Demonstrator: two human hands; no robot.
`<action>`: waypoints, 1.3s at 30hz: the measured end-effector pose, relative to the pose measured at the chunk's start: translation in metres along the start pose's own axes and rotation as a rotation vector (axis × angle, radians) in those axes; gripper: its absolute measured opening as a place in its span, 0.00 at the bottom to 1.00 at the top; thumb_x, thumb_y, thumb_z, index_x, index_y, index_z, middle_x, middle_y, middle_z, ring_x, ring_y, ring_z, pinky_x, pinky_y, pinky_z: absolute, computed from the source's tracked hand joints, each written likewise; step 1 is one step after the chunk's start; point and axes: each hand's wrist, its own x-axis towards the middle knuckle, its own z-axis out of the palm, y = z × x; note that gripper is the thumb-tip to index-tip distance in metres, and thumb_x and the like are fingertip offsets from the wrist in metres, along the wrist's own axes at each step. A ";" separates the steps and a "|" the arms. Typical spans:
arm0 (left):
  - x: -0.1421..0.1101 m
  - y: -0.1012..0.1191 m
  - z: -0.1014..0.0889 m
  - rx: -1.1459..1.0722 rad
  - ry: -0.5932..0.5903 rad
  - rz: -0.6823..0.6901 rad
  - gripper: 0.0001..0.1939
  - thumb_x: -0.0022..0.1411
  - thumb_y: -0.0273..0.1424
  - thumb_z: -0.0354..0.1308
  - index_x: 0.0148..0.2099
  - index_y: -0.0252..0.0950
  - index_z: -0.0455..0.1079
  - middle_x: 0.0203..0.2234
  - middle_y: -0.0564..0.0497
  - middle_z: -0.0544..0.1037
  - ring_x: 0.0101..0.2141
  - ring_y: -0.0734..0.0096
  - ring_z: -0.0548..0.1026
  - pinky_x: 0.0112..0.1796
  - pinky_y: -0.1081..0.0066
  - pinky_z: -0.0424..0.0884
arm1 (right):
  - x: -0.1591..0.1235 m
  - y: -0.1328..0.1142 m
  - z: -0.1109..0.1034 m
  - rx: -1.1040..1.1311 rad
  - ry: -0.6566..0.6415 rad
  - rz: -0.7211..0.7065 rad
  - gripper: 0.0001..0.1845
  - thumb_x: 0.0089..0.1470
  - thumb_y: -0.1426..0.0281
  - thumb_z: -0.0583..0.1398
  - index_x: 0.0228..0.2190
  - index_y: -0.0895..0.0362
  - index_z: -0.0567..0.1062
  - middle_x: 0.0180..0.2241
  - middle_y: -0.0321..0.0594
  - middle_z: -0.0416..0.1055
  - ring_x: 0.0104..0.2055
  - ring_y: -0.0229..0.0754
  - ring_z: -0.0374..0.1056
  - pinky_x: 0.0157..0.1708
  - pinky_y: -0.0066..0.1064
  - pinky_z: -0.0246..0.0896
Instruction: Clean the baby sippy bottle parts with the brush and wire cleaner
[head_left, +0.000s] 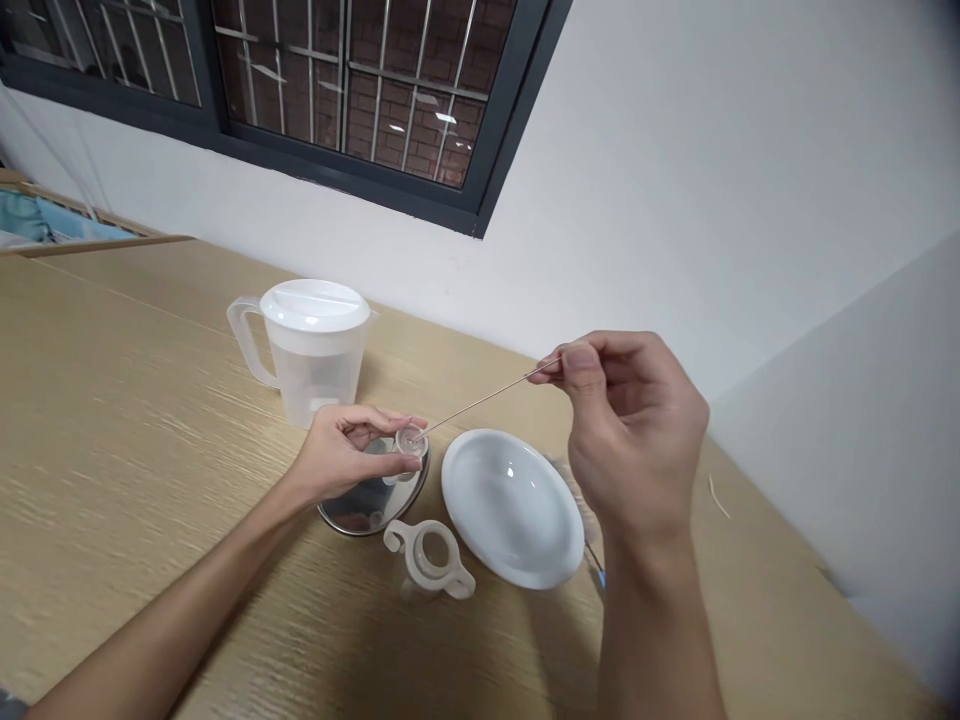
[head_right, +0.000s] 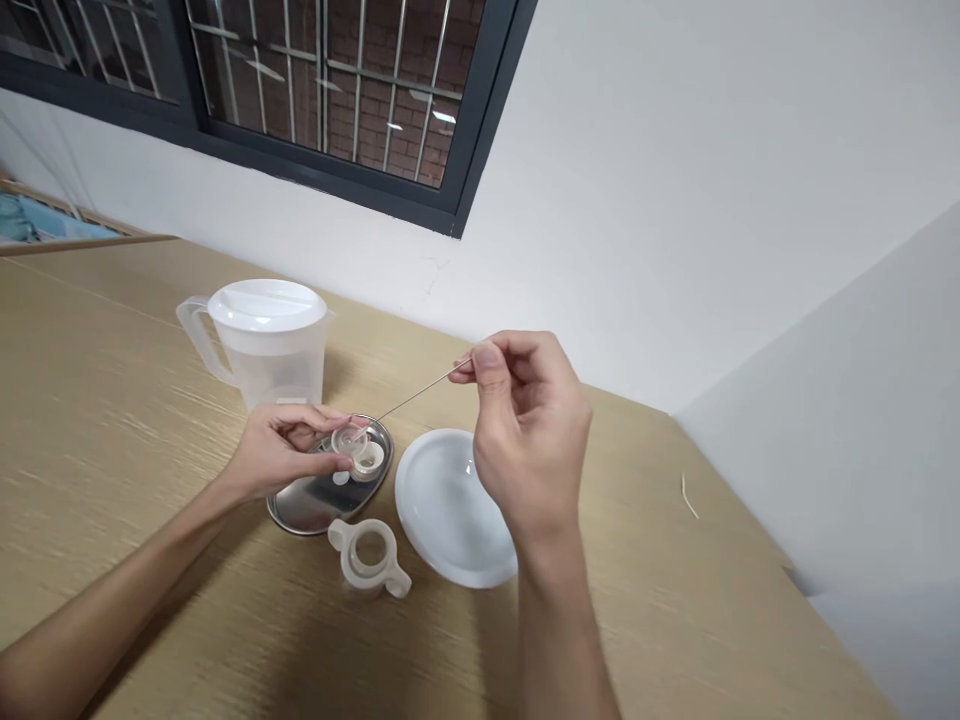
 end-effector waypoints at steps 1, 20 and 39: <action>0.000 0.000 0.000 -0.003 0.003 -0.003 0.17 0.37 0.20 0.77 0.31 0.34 0.78 0.35 0.45 0.86 0.43 0.51 0.84 0.45 0.61 0.83 | 0.000 0.000 0.001 0.002 -0.007 0.004 0.06 0.64 0.66 0.61 0.34 0.54 0.72 0.31 0.35 0.74 0.35 0.39 0.75 0.39 0.36 0.74; 0.003 0.004 0.005 0.034 0.169 -0.092 0.18 0.33 0.24 0.79 0.31 0.33 0.81 0.34 0.44 0.86 0.38 0.56 0.85 0.43 0.65 0.83 | -0.036 0.021 0.065 -0.046 -0.402 -0.054 0.08 0.65 0.74 0.54 0.33 0.55 0.70 0.30 0.36 0.72 0.34 0.38 0.70 0.37 0.31 0.64; 0.003 -0.006 -0.005 0.069 -0.008 -0.032 0.15 0.40 0.20 0.75 0.28 0.33 0.71 0.34 0.46 0.84 0.43 0.60 0.83 0.45 0.69 0.79 | -0.028 0.020 0.051 -0.038 -0.249 0.063 0.07 0.67 0.67 0.54 0.35 0.54 0.69 0.32 0.36 0.74 0.37 0.39 0.72 0.38 0.32 0.65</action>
